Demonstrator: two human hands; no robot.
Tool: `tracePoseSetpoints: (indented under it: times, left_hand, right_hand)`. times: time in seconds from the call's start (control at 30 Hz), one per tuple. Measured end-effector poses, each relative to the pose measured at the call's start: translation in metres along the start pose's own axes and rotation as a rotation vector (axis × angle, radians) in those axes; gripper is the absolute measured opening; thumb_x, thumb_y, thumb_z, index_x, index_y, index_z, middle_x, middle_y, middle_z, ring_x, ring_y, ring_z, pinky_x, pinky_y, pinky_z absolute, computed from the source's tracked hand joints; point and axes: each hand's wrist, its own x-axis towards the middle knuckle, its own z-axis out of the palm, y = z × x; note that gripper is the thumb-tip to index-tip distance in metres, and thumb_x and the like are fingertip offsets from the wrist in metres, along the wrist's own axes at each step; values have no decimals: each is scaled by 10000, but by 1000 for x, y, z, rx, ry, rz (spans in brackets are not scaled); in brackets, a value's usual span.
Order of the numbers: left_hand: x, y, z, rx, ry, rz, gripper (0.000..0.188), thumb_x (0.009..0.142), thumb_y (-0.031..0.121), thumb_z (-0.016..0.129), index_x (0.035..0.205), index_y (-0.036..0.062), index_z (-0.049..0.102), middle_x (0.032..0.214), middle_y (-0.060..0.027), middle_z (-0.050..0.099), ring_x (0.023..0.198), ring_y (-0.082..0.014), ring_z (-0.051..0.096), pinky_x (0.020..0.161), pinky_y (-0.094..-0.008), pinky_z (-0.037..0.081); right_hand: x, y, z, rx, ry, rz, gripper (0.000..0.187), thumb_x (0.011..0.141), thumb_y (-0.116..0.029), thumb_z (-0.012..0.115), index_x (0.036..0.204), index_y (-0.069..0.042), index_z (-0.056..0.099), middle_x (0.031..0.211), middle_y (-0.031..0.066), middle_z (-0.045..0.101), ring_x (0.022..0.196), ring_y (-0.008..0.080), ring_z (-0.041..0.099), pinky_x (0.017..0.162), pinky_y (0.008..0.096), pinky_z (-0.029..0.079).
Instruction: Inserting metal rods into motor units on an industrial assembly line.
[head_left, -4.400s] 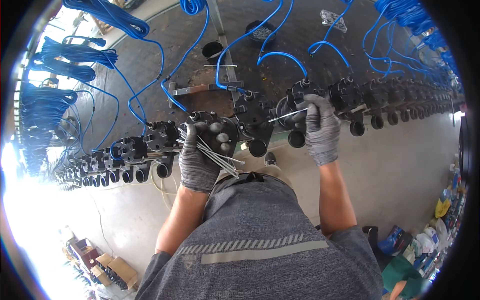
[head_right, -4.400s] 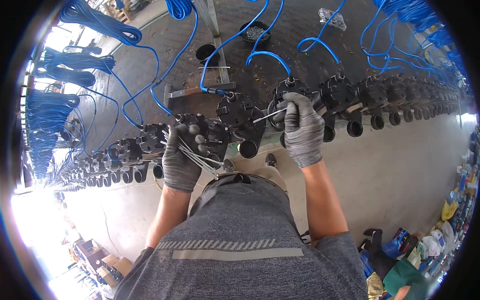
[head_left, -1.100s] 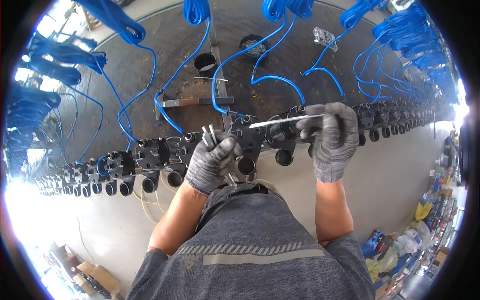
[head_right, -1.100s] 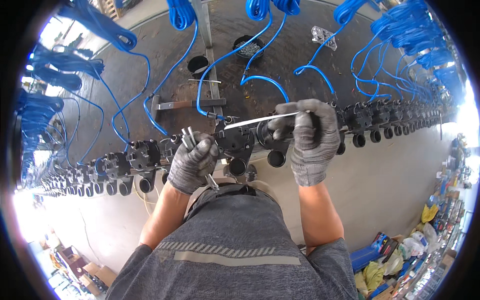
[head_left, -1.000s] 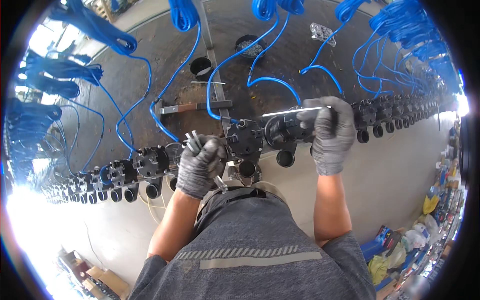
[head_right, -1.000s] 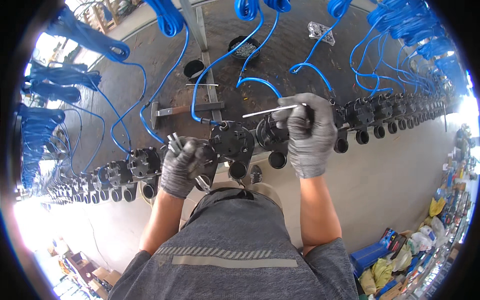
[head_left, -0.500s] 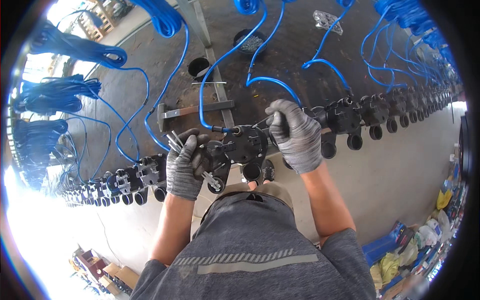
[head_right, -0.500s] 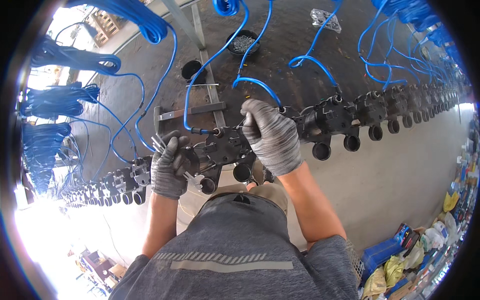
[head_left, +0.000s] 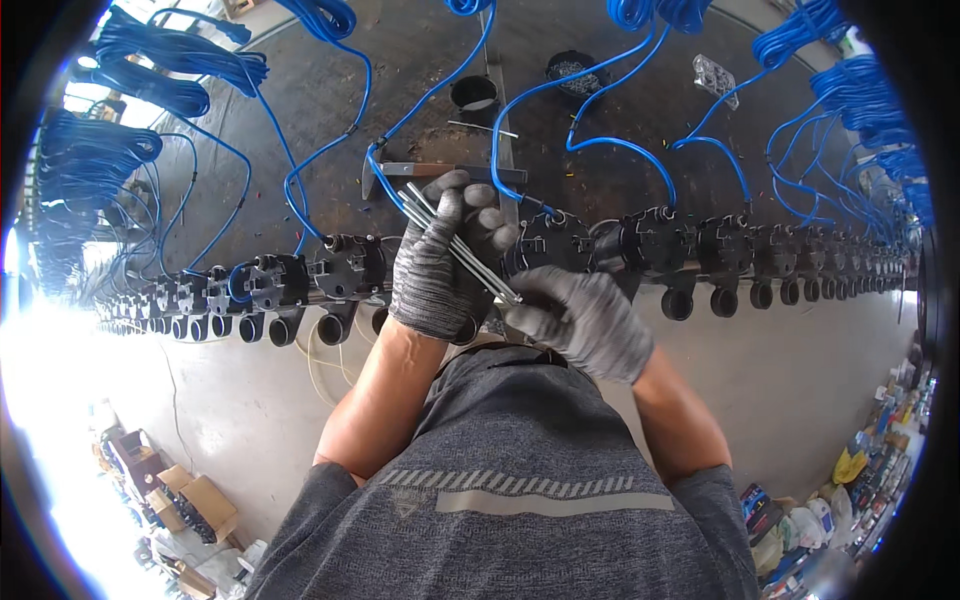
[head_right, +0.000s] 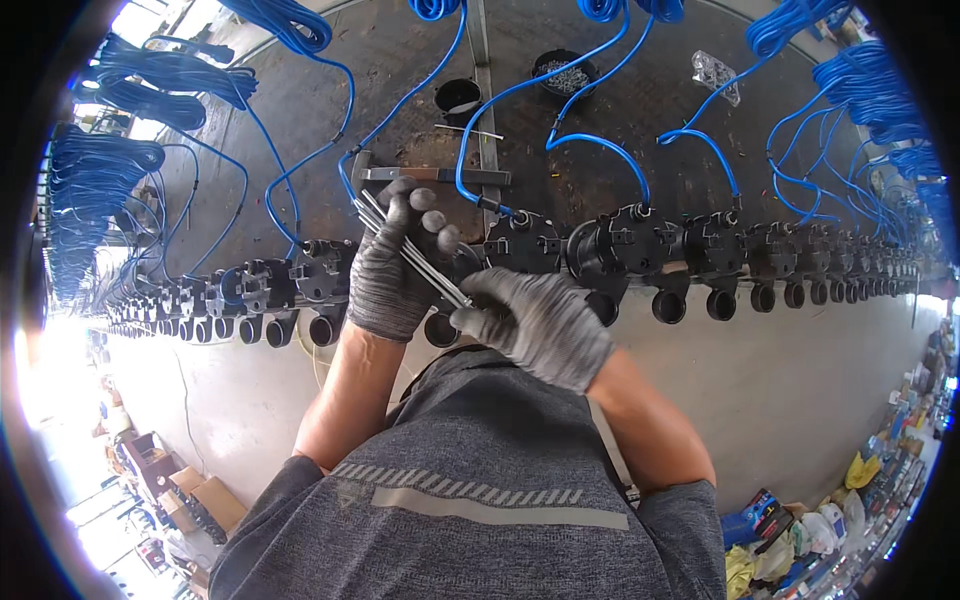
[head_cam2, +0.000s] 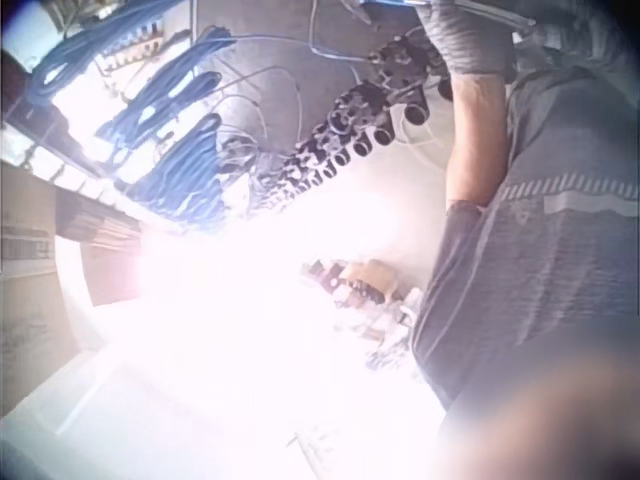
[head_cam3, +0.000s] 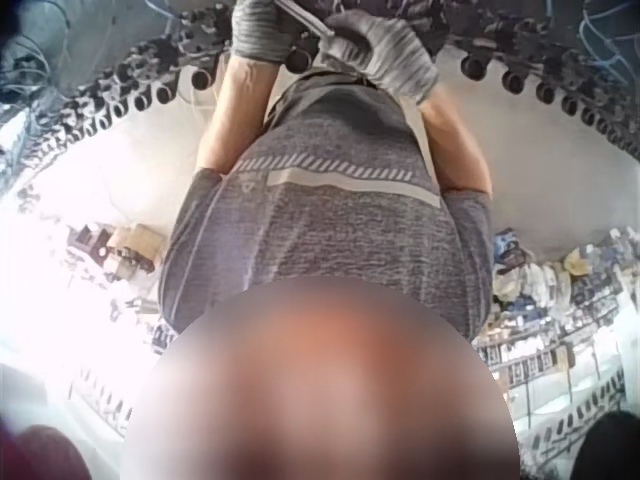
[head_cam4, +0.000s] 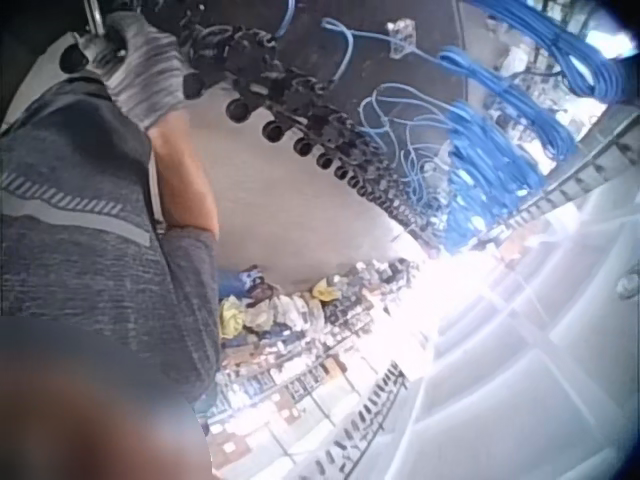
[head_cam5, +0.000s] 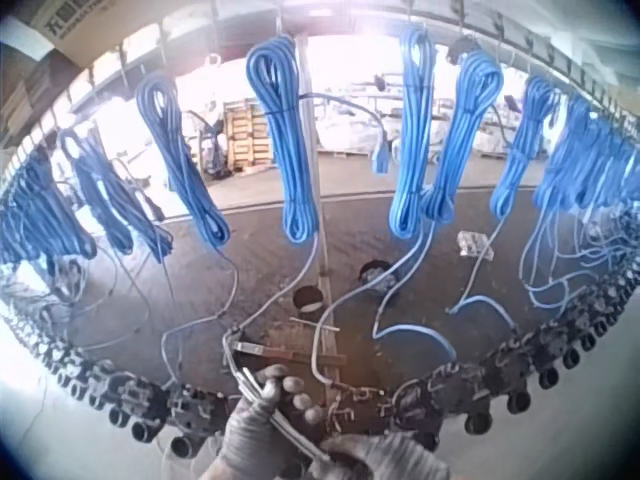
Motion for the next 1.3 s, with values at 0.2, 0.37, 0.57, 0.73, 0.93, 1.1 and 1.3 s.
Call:
tracePoseSetpoints:
  times: [0.2,0.37,0.57,0.73,0.93,1.1,1.3]
  left_hand:
    - [-6,2,-4,-91,-62,-8,264,1046,159,626,1291,79,567,1093,-89,651,974,-245,675,960,-484,611]
    - [0,-5,-18,-245,-98,-48,238,1048,166,617,1261,71,570,1053,-79,631,998,-254,659,1012,-515,584]
    - [0,-11,-24,-323,-17,-94,235,1051,170,606,1255,62,567,1044,-86,630,993,-268,652,1025,-532,577]
    - [3,-14,-32,-318,-48,-83,268,1038,152,627,1277,52,556,1058,-101,644,998,-282,665,1032,-530,581]
    - [-2,-14,-36,-198,23,-53,269,1052,141,608,1293,40,547,1092,-129,661,1013,-309,703,989,-510,626]
    - [2,-23,-36,-184,67,23,262,1054,144,604,1288,34,559,1075,-138,669,996,-318,704,973,-523,624]
    - [3,-29,-33,-208,59,81,262,1044,151,623,1279,42,581,1081,-129,679,1011,-299,690,951,-508,625]
  right_hand:
    - [-6,1,25,-221,361,-4,203,999,-231,704,1061,-38,699,879,170,733,799,343,745,690,415,562]
    - [-12,-2,24,-117,505,0,144,998,-115,703,1101,-38,637,901,118,742,815,223,763,715,336,580]
    - [-20,-7,41,82,642,-61,129,1043,-76,634,1162,-41,602,1027,109,753,886,164,767,771,295,623]
    - [-32,-15,28,326,875,-265,152,1055,-84,614,1199,-52,574,1109,146,736,913,200,765,764,319,648]
    - [-46,-4,-57,-37,1160,-378,122,1075,-110,589,1178,-44,580,1068,122,719,803,156,725,699,283,608]
    - [-20,27,-83,-254,1000,-210,75,1065,-57,565,1125,-64,610,972,52,737,769,107,721,694,283,593]
    - [-12,57,-97,-488,768,-103,146,1006,-7,610,1130,-81,626,909,77,733,768,175,738,718,331,583]
